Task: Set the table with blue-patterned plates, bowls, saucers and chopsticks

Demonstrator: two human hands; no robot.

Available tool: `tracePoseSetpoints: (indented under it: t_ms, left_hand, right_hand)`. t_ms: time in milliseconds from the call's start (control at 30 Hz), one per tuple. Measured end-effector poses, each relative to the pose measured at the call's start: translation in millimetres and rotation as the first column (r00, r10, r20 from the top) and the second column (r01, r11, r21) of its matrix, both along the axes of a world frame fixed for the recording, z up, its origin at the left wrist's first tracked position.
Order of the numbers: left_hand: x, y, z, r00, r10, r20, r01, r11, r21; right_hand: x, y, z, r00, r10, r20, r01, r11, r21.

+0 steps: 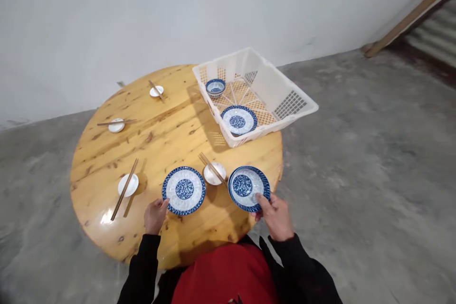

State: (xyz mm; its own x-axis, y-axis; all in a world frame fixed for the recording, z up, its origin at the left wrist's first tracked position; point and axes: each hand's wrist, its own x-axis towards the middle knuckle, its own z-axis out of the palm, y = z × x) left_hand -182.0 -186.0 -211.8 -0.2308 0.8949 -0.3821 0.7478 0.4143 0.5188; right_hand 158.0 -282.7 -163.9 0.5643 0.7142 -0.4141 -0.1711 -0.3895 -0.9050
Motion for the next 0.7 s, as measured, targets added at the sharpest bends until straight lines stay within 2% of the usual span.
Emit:
tracePoseSetpoints:
  t_ms: [133, 200, 300, 400, 533, 633, 700]
  left_hand:
    - [9, -6, 14.5, 0.996, 0.021, -0.086, -0.020, 1.000, 0.019]
    - [15, -12, 23.0, 0.988, 0.087, -0.124, -0.083, 0.996, 0.037]
    - [25, -22, 32.5, 0.971, 0.203, -0.126, -0.185, 0.973, 0.141]
    - [36, -35, 36.2, 0.966, 0.258, -0.025, -0.246, 0.943, 0.225]
    - [60, -49, 35.8, 0.956, 0.261, 0.133, -0.287, 0.927, 0.243]
    - [81, -51, 34.6, 0.939, 0.235, 0.251, -0.298, 0.920, 0.256]
    - [89, -47, 32.9, 0.940, 0.179, 0.290, -0.262, 0.923, 0.281]
  right_hand:
    - [18, 12, 13, 0.995, 0.095, 0.018, -0.095, 0.995, 0.003]
    - [28, 19, 20, 0.987, 0.156, 0.037, -0.156, 0.988, -0.005]
    - [44, 32, 29, 0.963, 0.263, 0.063, -0.263, 0.965, -0.007]
    - [56, 46, 33, 0.923, 0.383, 0.045, -0.384, 0.923, 0.018]
    - [66, 68, 41, 0.861, 0.509, -0.015, -0.508, 0.860, 0.048]
    - [70, 82, 55, 0.860, 0.509, -0.025, -0.506, 0.859, 0.074]
    - [72, 89, 67, 0.875, 0.483, -0.019, -0.479, 0.873, 0.094]
